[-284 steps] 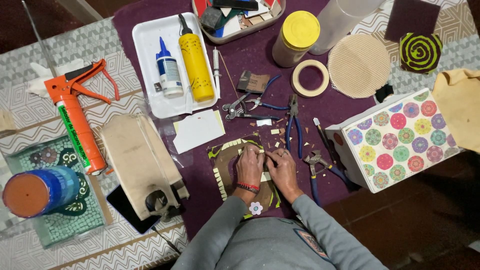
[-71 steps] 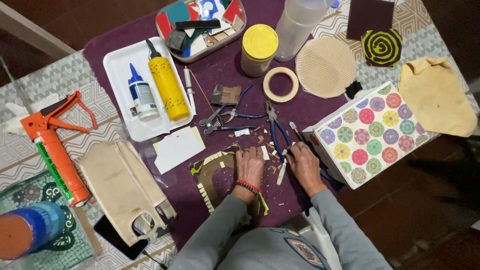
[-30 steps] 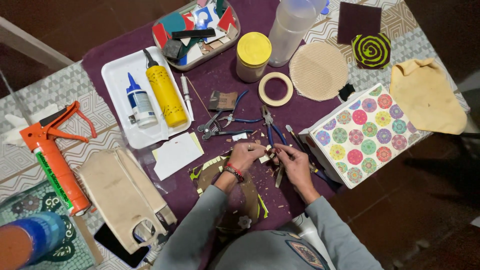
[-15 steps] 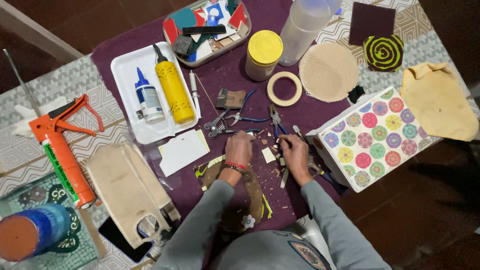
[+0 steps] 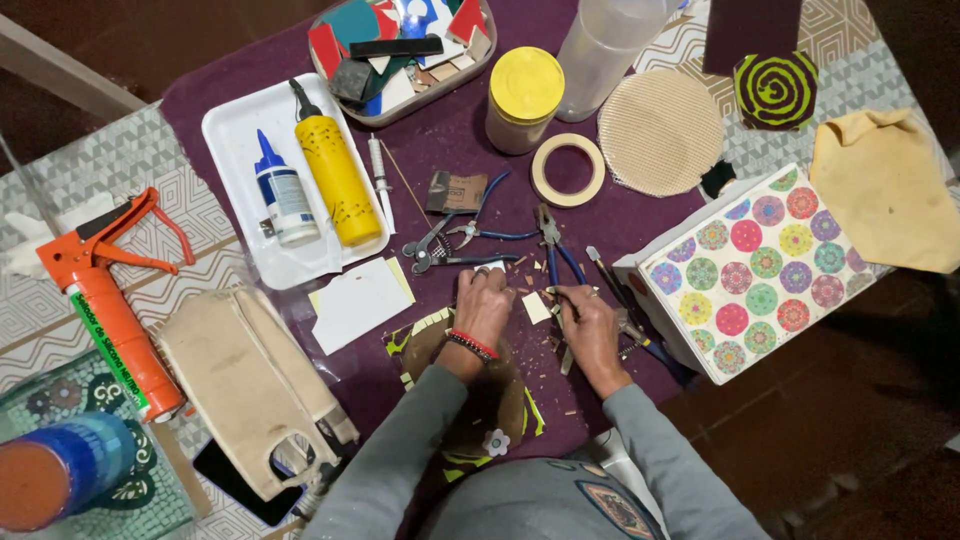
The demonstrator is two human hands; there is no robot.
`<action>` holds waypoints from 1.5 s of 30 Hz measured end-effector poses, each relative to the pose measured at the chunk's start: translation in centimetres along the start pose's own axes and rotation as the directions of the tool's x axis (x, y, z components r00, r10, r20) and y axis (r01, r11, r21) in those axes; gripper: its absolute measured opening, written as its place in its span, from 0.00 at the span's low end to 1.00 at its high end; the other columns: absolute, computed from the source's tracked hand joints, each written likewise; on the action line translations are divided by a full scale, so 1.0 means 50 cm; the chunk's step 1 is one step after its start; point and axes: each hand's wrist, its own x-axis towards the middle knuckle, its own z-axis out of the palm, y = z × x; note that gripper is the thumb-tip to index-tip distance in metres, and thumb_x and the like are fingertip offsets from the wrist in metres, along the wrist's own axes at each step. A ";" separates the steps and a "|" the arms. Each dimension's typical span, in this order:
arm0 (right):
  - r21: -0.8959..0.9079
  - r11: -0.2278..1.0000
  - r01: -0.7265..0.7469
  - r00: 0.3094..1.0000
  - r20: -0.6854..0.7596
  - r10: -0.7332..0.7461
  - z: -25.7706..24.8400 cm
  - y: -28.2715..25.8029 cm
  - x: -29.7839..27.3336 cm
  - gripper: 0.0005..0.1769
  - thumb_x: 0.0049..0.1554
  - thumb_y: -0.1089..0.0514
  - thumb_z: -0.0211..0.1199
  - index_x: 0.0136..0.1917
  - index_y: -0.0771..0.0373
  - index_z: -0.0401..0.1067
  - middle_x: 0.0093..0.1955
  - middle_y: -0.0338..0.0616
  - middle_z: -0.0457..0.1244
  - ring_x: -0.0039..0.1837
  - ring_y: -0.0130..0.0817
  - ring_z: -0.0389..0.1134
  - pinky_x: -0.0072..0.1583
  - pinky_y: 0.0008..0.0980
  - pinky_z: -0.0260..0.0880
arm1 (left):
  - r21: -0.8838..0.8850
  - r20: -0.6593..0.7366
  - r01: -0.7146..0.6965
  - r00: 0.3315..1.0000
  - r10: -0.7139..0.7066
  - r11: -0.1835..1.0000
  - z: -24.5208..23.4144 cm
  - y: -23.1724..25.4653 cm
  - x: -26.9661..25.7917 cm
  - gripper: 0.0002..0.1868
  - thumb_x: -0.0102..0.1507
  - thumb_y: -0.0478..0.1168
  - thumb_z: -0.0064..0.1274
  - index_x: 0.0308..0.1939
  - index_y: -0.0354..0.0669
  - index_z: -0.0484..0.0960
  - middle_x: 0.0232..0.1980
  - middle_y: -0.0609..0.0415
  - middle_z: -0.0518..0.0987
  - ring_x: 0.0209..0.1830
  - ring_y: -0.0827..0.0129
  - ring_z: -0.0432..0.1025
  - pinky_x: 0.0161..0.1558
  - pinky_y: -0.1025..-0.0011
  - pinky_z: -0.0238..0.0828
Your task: Using tile nippers to cut ceramic pieces and gluing them onto a frame to create a mosaic artwork.
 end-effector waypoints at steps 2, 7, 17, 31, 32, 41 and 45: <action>-0.083 0.996 0.046 0.999 0.028 -0.043 -0.008 -0.028 0.002 0.12 0.56 0.62 0.65 0.52 0.50 0.81 0.43 0.41 0.69 0.48 0.46 0.73 0.49 0.41 0.73 | -0.003 -0.012 0.065 0.998 -0.065 0.998 -0.051 0.004 0.002 0.04 0.61 0.38 0.58 0.32 0.52 0.86 0.37 0.60 0.73 0.38 0.66 0.69 0.50 0.61 0.58; -0.197 0.966 0.167 0.985 0.074 -0.155 0.056 0.012 0.038 0.08 0.58 0.56 0.66 0.50 0.47 0.81 0.44 0.36 0.66 0.49 0.41 0.71 0.49 0.38 0.74 | 0.019 -0.033 0.293 0.956 -0.292 0.956 -0.112 -0.019 0.021 0.08 0.62 0.32 0.56 0.37 0.52 0.87 0.42 0.59 0.77 0.42 0.68 0.72 0.55 0.63 0.61; -0.016 0.996 0.087 0.995 0.049 -0.086 0.058 -0.046 0.072 0.03 0.56 0.56 0.68 0.44 0.51 0.82 0.40 0.40 0.66 0.48 0.40 0.68 0.46 0.34 0.71 | -0.413 -0.034 0.532 0.802 -0.597 0.739 -0.239 -0.034 -0.024 0.13 0.60 0.27 0.57 0.44 0.46 0.87 0.44 0.55 0.82 0.41 0.68 0.76 0.48 0.66 0.71; 0.530 0.472 -0.705 0.699 0.404 0.590 0.015 -0.136 0.058 0.12 0.57 0.57 0.69 0.52 0.65 0.80 0.37 0.48 0.71 0.39 0.32 0.74 0.37 0.31 0.76 | -0.084 -0.090 0.238 0.965 -0.245 0.968 -0.027 -0.106 -0.037 0.13 0.63 0.33 0.54 0.47 0.56 0.86 0.45 0.60 0.76 0.41 0.64 0.75 0.48 0.65 0.65; 0.457 0.650 -0.607 0.794 0.323 0.515 0.023 -0.125 0.057 0.09 0.56 0.57 0.70 0.50 0.61 0.82 0.38 0.46 0.70 0.43 0.31 0.72 0.42 0.32 0.74 | -0.006 -0.133 0.188 0.973 -0.188 0.982 -0.029 -0.107 -0.028 0.11 0.62 0.35 0.55 0.45 0.56 0.86 0.43 0.60 0.74 0.39 0.64 0.74 0.47 0.65 0.63; -0.063 0.997 -0.054 0.988 0.139 0.062 0.113 -0.038 0.031 0.06 0.53 0.58 0.70 0.46 0.56 0.82 0.43 0.48 0.68 0.48 0.52 0.71 0.50 0.51 0.73 | -0.003 -0.122 0.179 0.976 -0.178 0.984 -0.017 -0.133 -0.024 0.04 0.64 0.43 0.56 0.39 0.56 0.86 0.38 0.59 0.75 0.35 0.60 0.76 0.45 0.63 0.66; 0.140 0.990 0.012 0.999 0.038 -0.017 0.061 -0.115 0.026 0.09 0.53 0.63 0.69 0.48 0.55 0.82 0.44 0.45 0.69 0.51 0.50 0.73 0.52 0.46 0.74 | -0.362 -0.019 0.357 0.921 -0.390 0.861 -0.029 -0.120 -0.047 0.05 0.66 0.47 0.55 0.43 0.60 0.86 0.41 0.65 0.79 0.42 0.69 0.78 0.48 0.74 0.71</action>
